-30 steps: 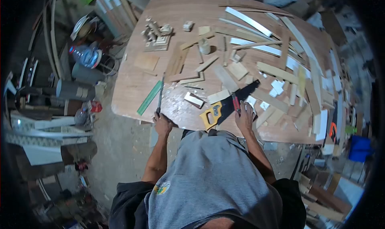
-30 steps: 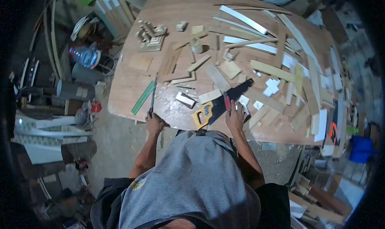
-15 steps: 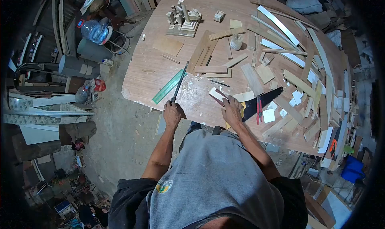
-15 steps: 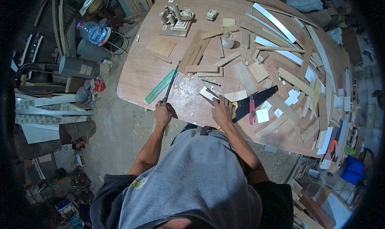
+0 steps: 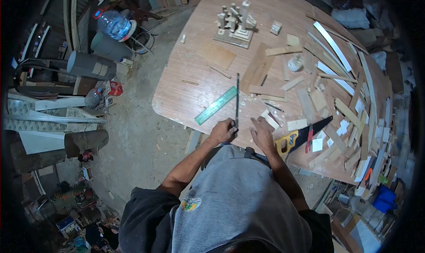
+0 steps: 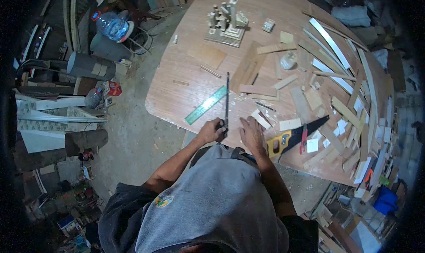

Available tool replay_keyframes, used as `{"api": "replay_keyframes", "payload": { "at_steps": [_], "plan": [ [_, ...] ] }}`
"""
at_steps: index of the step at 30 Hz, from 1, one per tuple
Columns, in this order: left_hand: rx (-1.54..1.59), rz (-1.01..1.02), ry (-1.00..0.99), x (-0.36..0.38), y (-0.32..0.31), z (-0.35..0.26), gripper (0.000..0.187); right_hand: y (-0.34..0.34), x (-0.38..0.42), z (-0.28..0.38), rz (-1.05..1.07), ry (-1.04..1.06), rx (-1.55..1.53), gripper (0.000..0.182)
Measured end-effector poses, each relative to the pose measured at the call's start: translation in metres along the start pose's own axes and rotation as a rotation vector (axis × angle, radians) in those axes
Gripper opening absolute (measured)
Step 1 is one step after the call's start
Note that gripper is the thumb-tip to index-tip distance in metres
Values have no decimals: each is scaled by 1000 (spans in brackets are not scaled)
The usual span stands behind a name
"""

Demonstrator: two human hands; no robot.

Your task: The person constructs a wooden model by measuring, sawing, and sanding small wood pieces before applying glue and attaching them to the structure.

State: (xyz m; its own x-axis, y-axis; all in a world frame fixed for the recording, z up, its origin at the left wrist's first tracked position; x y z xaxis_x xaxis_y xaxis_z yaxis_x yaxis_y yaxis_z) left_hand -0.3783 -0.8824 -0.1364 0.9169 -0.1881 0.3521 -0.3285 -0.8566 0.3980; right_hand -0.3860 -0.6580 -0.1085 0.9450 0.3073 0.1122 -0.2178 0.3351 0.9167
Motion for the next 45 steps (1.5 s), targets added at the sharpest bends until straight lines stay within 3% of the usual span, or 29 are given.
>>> {"api": "replay_keyframes", "payload": {
  "at_steps": [2, 3, 5, 7, 10, 14, 15, 16, 19, 21, 26, 33, 35, 38, 43, 45],
  "plan": [
    [-1, -23, -31, -10, 23, -8, 23, -7, -13, 27, 92, 134, -44, 49],
    [-5, -35, -32, -18, 39, -3, 23, -7, -20, 42, 180, 98, -8, 50],
    [-12, -230, 52, -38, 77, 15, 19, -25, -26, 48, 227, 78, 18, 48],
    [-84, -459, 10, -59, 120, 49, 17, -32, -33, 51, 215, 59, 10, 44],
    [-220, -626, 77, -86, 193, 87, 17, -37, -39, 45, 221, -23, 36, 38],
    [-247, -668, 166, -106, 254, 99, 21, -53, -18, 17, 124, -108, 100, 29],
    [-251, -518, 32, -112, 261, 97, 22, -47, -18, 17, 47, -112, 101, 24],
    [-253, -369, -101, -116, 262, 95, 24, -25, -15, 26, -1, -95, -8, 20],
    [-439, -188, -119, -110, 247, 68, 27, -37, -6, 11, -53, -98, 1, 19],
    [-460, -174, -144, -118, 236, 83, 23, -35, -1, 8, -69, -55, 46, 19],
    [-449, -362, -217, -124, 213, 79, 15, -45, 0, -3, 5, -119, -31, 20],
    [-291, -355, -278, -164, 208, 86, 12, -35, 8, -1, 48, -196, -23, 20],
    [-263, -322, -289, -168, 208, 79, 11, -44, 21, -6, -68, -128, -20, 22],
    [-336, -276, -246, -170, 207, 64, 12, -58, 33, -16, -18, -278, -168, 29],
    [-547, -295, -62, -181, 209, 48, 20, -23, 18, -4, -161, -266, 77, 26],
    [-585, -324, -85, -180, 205, 29, 21, -31, 15, -22, -206, -444, 210, 42]
  ]
}}
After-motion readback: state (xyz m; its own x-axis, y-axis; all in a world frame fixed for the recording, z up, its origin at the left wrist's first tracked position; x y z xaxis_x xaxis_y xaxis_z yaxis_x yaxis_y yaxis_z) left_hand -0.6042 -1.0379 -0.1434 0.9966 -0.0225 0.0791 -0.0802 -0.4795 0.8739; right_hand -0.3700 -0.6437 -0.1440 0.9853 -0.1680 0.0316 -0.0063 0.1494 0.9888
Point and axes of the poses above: each hand's wrist, its own x-axis away from the middle knuckle, its own y-axis out of the back of the hand, z = x × y, the point moved 2 cm from there along -x, towards the middle knuckle, and after that the axes turned 9 degrees about x, right-handed, at the moved point
